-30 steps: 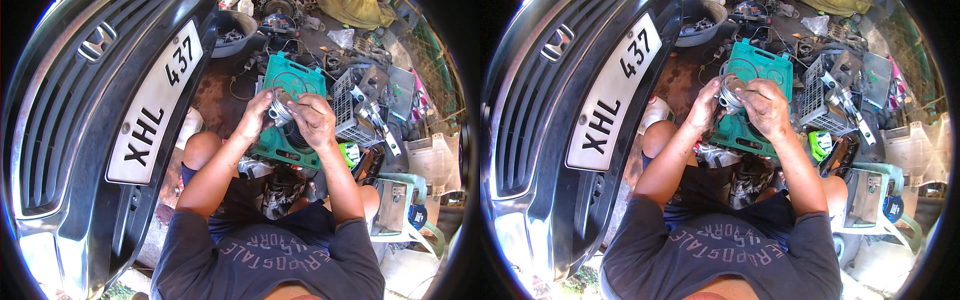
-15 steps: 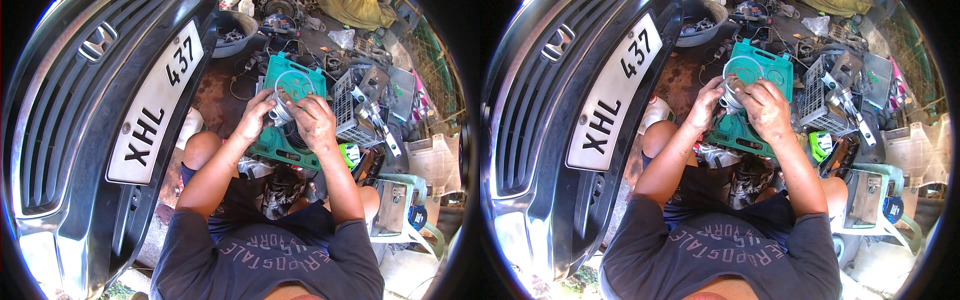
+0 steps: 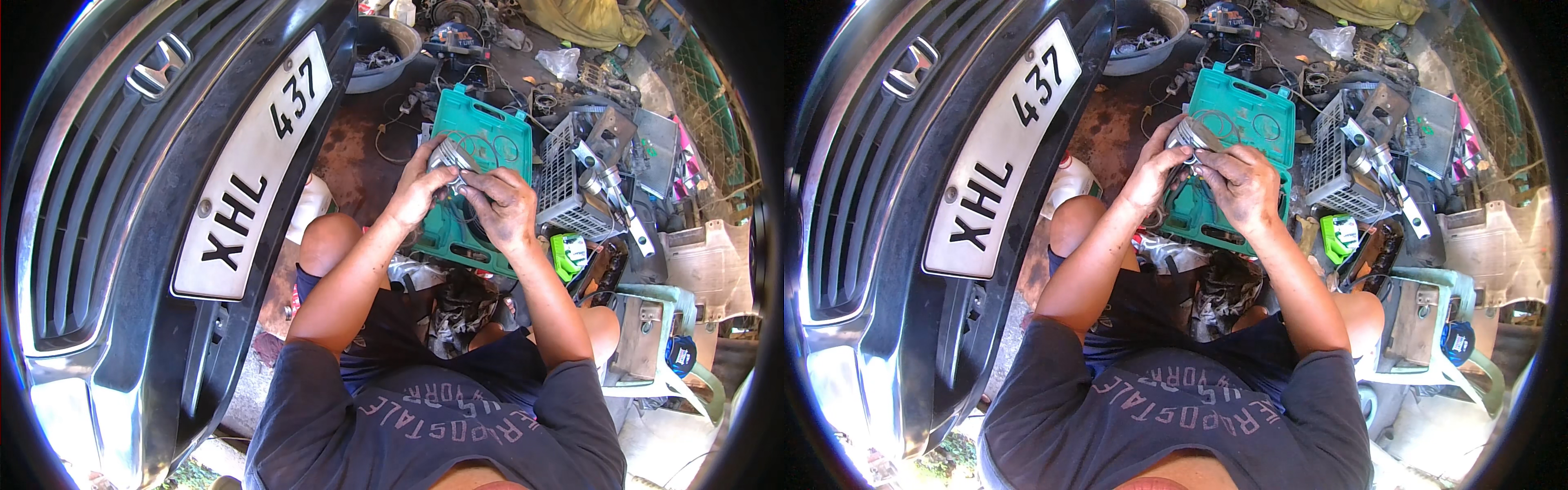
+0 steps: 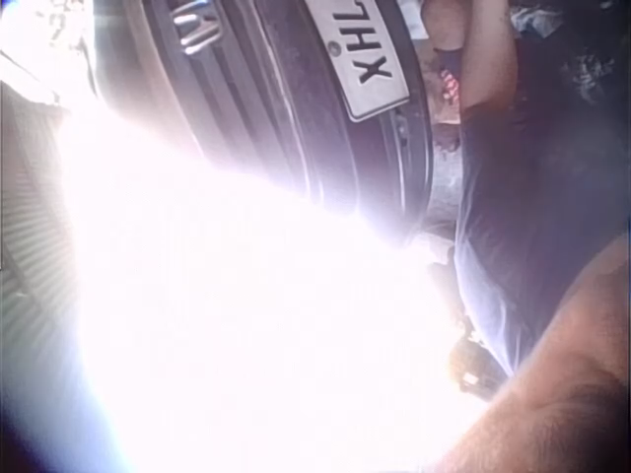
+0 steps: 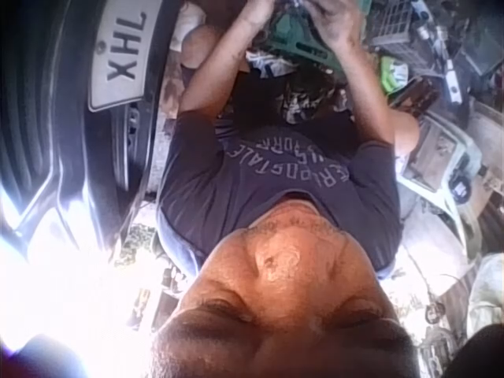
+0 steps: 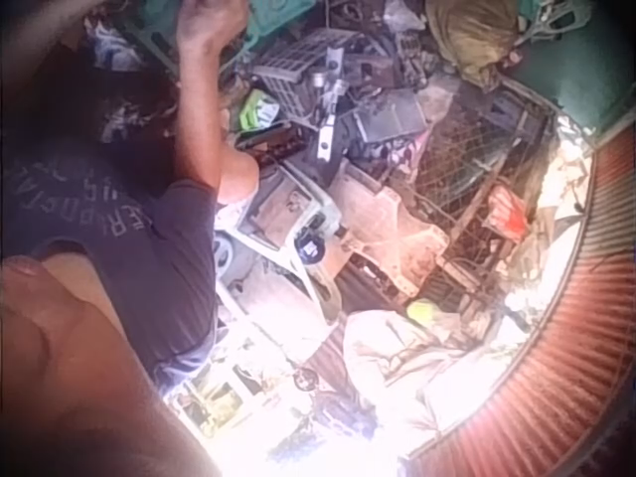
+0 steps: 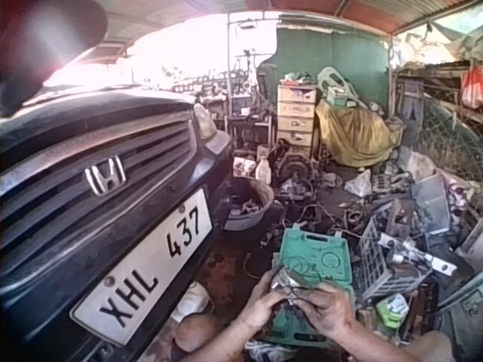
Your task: The recorder is inspecting and cleaning a car engine piston, manipulating the rings and checking the connecting rod.
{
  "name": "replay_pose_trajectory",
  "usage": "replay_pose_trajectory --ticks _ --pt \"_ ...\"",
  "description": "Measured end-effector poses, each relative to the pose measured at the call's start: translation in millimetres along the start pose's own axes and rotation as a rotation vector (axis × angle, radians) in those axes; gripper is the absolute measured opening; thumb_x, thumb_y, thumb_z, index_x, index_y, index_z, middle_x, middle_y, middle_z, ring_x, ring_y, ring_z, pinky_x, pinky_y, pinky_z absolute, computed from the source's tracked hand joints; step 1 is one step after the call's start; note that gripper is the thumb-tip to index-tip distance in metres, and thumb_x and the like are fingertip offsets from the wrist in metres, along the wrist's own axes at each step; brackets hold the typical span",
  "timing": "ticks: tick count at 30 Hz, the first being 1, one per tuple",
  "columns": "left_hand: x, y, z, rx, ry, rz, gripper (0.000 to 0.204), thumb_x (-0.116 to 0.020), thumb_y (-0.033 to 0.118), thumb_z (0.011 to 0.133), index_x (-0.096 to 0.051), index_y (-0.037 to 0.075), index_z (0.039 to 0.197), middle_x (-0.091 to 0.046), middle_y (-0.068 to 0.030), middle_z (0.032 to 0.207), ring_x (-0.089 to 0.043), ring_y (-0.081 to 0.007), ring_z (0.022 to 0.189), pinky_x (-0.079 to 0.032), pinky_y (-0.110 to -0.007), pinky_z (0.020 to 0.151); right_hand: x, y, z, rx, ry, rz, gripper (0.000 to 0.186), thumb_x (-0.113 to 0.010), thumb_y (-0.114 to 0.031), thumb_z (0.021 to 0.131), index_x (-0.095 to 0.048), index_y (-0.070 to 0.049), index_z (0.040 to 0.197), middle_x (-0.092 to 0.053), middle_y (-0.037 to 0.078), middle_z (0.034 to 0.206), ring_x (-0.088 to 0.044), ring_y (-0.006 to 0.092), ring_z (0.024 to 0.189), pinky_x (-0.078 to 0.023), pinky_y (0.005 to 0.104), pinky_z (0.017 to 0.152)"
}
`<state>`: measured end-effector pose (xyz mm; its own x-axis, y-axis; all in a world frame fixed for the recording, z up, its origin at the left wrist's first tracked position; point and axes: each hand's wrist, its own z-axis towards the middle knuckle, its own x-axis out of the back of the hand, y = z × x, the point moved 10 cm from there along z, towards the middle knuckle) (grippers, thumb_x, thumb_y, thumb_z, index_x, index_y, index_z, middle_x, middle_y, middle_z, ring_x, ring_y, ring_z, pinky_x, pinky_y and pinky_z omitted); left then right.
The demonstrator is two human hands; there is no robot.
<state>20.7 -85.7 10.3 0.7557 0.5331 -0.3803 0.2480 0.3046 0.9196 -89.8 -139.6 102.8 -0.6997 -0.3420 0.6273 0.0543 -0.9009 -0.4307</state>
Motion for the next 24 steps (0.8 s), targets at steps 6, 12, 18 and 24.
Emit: replay_pose_trajectory --ticks 6,12,18,24 --pt "-6 8 -1 -0.027 -0.002 -0.009 0.066 -0.067 0.018 0.079 -0.035 -0.002 0.133 -0.057 -0.0044 0.089 -0.049 -0.0062 0.064 -0.038 -0.02 0.052 2 0 1 0.033 0.003 0.037 0.017 -0.076 -0.013 0.064 -0.069 -0.011 0.079 -0.06 0.003 0.068 -0.058 0.0225 0.065 -0.047 0.0325 0.059" --pt "4 0 -1 0.039 0.046 0.007 0.06 -0.068 0.015 0.078 -0.042 -0.004 0.129 -0.059 -0.0065 0.094 -0.054 -0.0082 0.073 -0.043 -0.021 0.058 -2 -5 6 0.103 -0.086 0.053 0.015 -0.075 -0.009 0.067 -0.068 -0.009 0.081 -0.063 0.004 0.071 -0.058 0.0207 0.065 -0.047 0.0307 0.059" --pt "-5 4 1 -0.049 -0.001 0.11 0.054 -0.067 0.019 0.078 -0.048 0.001 0.125 -0.058 -0.0019 0.086 -0.046 -0.0046 0.058 -0.034 -0.019 0.048 15 44 5 -0.331 0.128 0.354 0.022 -0.067 0.001 0.077 -0.065 -0.004 0.098 -0.062 0.008 0.089 -0.061 0.0163 0.072 -0.05 0.0287 0.065" --pt "-7 -8 0 0.007 -0.089 0.236 0.054 -0.071 0.015 0.077 -0.049 -0.004 0.122 -0.06 -0.0096 0.103 -0.055 -0.0132 0.093 -0.045 -0.027 0.082 16 35 17 -0.126 0.034 0.085 0.018 -0.067 -0.006 0.078 -0.068 -0.007 0.095 -0.06 0.009 0.093 -0.061 0.0236 0.082 -0.05 0.0316 0.069"
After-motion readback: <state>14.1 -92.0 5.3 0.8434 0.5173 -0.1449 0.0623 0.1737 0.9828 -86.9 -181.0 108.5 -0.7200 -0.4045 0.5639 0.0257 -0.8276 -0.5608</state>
